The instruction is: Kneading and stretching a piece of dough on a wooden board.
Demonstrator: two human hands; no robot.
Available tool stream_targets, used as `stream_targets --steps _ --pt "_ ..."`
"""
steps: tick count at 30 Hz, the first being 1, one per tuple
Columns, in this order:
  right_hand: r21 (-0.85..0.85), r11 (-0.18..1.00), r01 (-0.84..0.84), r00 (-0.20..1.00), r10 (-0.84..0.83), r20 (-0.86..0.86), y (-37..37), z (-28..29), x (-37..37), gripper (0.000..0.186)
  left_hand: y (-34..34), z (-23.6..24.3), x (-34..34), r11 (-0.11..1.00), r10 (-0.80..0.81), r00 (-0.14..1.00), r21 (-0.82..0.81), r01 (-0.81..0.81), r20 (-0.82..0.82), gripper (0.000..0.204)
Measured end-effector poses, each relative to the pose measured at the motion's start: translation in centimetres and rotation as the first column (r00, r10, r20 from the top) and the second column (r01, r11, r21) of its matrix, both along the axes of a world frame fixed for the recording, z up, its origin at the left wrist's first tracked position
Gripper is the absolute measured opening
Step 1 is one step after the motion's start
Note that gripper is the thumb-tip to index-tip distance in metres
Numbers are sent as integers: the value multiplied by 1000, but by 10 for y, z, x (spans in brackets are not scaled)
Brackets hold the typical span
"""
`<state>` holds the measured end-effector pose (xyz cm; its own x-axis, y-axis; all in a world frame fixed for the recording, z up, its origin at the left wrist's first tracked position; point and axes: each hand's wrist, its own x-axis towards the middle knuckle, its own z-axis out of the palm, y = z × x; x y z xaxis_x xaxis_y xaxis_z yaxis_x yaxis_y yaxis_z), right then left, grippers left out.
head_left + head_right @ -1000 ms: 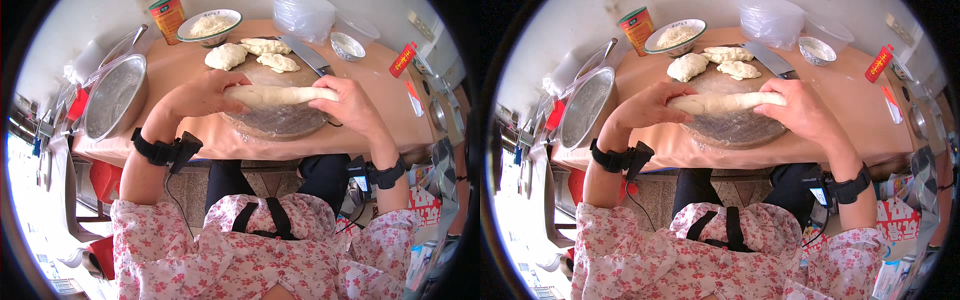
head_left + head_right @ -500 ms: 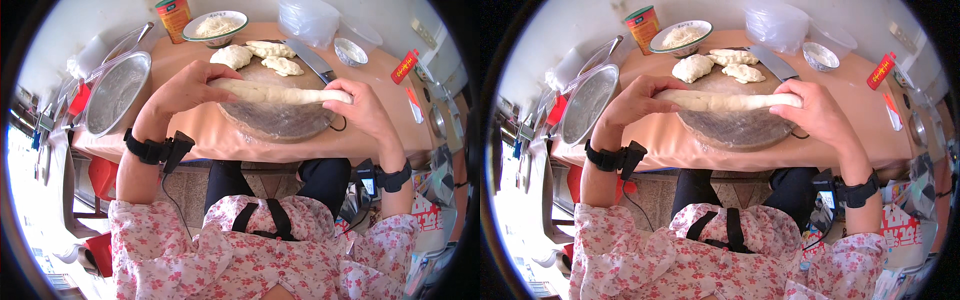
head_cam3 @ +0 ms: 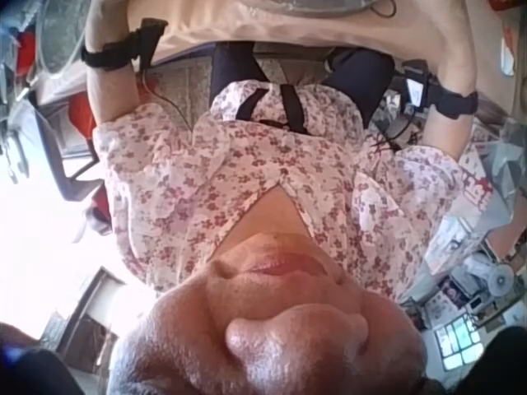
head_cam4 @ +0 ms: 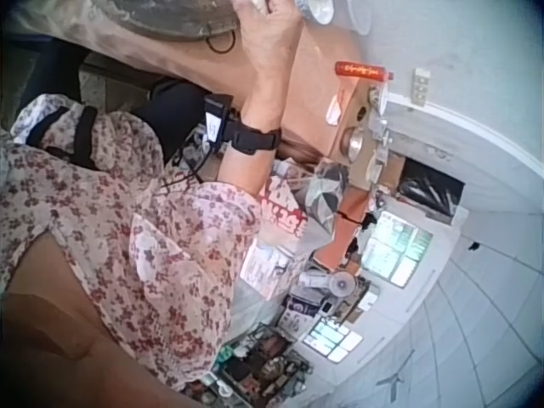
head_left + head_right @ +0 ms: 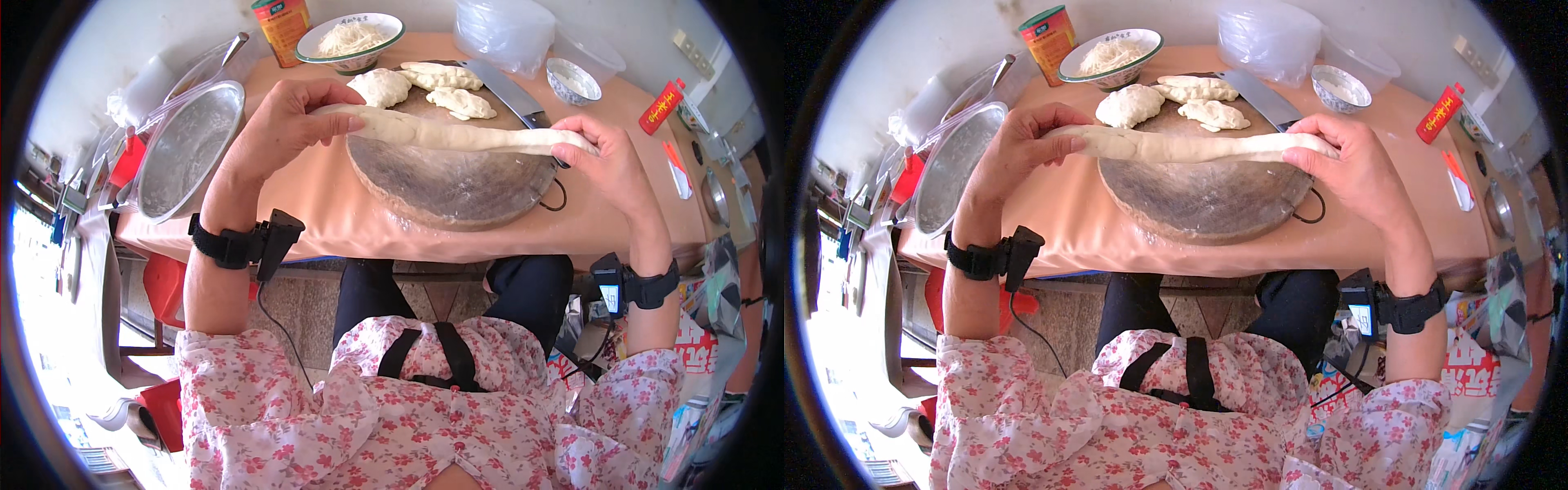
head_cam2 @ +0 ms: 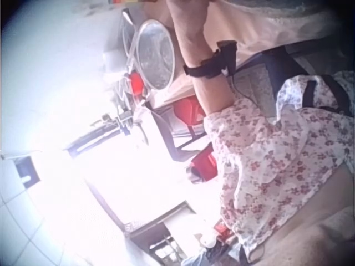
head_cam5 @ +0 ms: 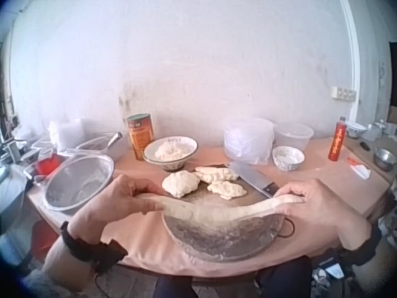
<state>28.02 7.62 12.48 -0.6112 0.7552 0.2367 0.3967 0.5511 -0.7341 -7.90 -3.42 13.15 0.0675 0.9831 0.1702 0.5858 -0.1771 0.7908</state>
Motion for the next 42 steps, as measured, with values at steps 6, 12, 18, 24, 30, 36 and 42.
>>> stream_targets --steps 6,12,18,24,30,36,42 --pt "150 976 157 987 -161 14 24 -24 26 28 5 -28 -28 988 154 977 40 -150 -146 28" --pt "35 994 101 985 -105 141 16 -62 9 35 5 -76 -36 995 24 979 -90 -43 -203 49" --pt "331 943 -28 978 -42 203 11 -100 -13 43 -3 -92 -16 987 46 981 -142 -73 -187 59" --pt "407 912 -47 969 -56 239 8 -105 -22 34 -13 -118 -19 989 93 995 -113 -95 -25 44" --pt "195 981 -19 998 6 69 8 -78 -11 22 -15 -80 -24 988 66 991 -149 -48 119 23" --pt "-223 975 12 979 -57 -195 11 -52 14 16 -27 -46 -8 997 76 965 1 -78 253 25" --pt "-119 990 70 971 -95 -218 -3 -27 29 16 -33 -26 2 981 143 967 100 -167 212 23"
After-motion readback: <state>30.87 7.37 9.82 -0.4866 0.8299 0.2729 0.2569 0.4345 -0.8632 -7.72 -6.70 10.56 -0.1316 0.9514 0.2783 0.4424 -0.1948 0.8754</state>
